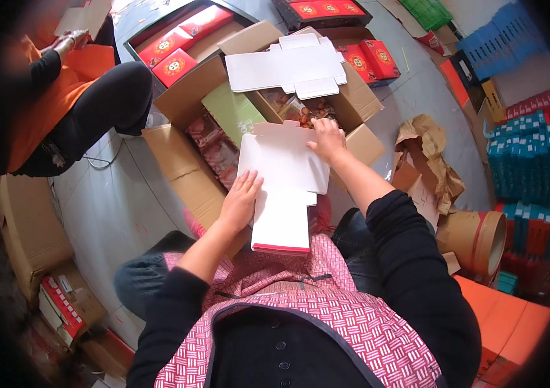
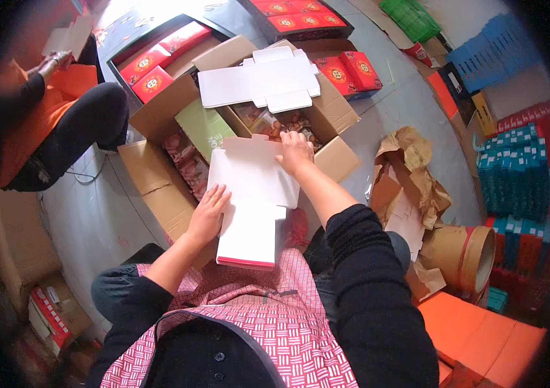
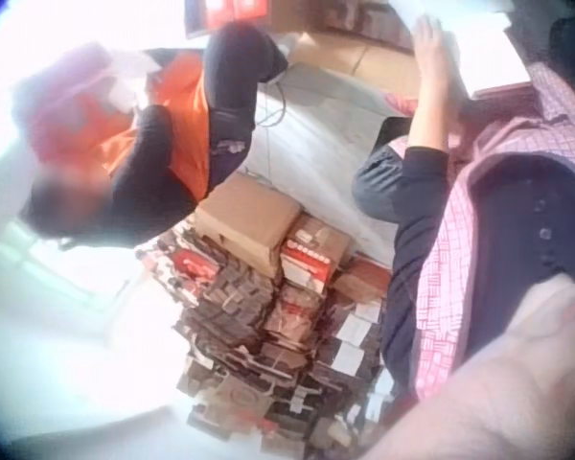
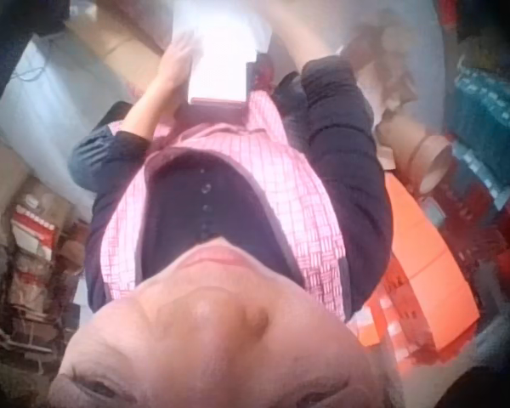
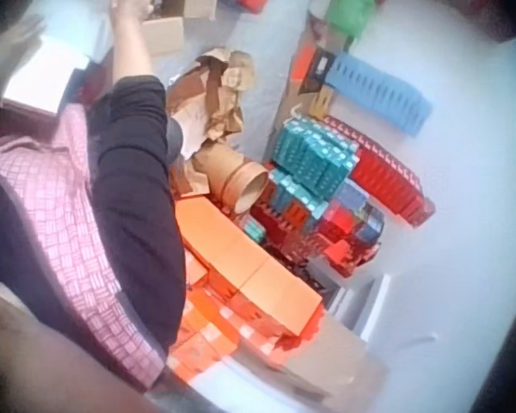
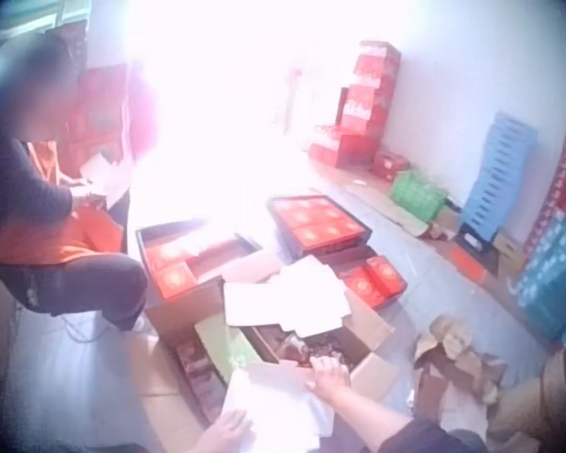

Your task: The person sits on the floor and assembles red envelopes by folding white cardboard inserts and inserting them into red paper sleeves. The person repeatedly picks up inserts, folds them, and places them into the red envelopes, then stacks the finished items.

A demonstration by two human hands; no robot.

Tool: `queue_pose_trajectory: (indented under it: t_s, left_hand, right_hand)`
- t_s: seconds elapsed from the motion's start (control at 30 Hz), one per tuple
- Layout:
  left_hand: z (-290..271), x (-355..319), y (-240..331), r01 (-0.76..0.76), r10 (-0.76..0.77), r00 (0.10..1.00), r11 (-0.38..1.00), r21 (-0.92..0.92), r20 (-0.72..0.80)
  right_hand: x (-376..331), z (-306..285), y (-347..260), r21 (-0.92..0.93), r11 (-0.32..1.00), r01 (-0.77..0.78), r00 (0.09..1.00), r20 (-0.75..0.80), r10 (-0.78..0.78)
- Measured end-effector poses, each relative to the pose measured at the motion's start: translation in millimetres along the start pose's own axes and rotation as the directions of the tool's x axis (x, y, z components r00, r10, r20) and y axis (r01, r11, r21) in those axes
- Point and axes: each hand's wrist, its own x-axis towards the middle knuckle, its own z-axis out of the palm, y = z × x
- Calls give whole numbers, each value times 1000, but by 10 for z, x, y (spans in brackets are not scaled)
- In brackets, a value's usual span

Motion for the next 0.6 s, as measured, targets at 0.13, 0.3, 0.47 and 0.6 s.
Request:
queue_pose_trajectory:
  t_s: [0.13, 0.3, 0.47, 0.6]
  left_hand:
    - [-109, -312, 196, 120, -117, 991, 991, -56, 60]
    - [-200, -623, 541, 232, -240, 971, 951, -203, -17]
    - [-421, -789, 926, 387, -506, 576, -523, -759, 642]
    - [-495, -760, 1153, 366, -494, 624, -500, -785, 606]
  right_hand:
    - [-66, 125, 26, 71, 972, 224, 938, -288, -195]
    - [7, 311, -13, -86, 990, 110, 975, -183, -124]
    - [-72, 440, -7, -352, 928, 123, 750, -579, -319]
    - [-145, 313, -33, -253, 942, 218, 800, -507, -321]
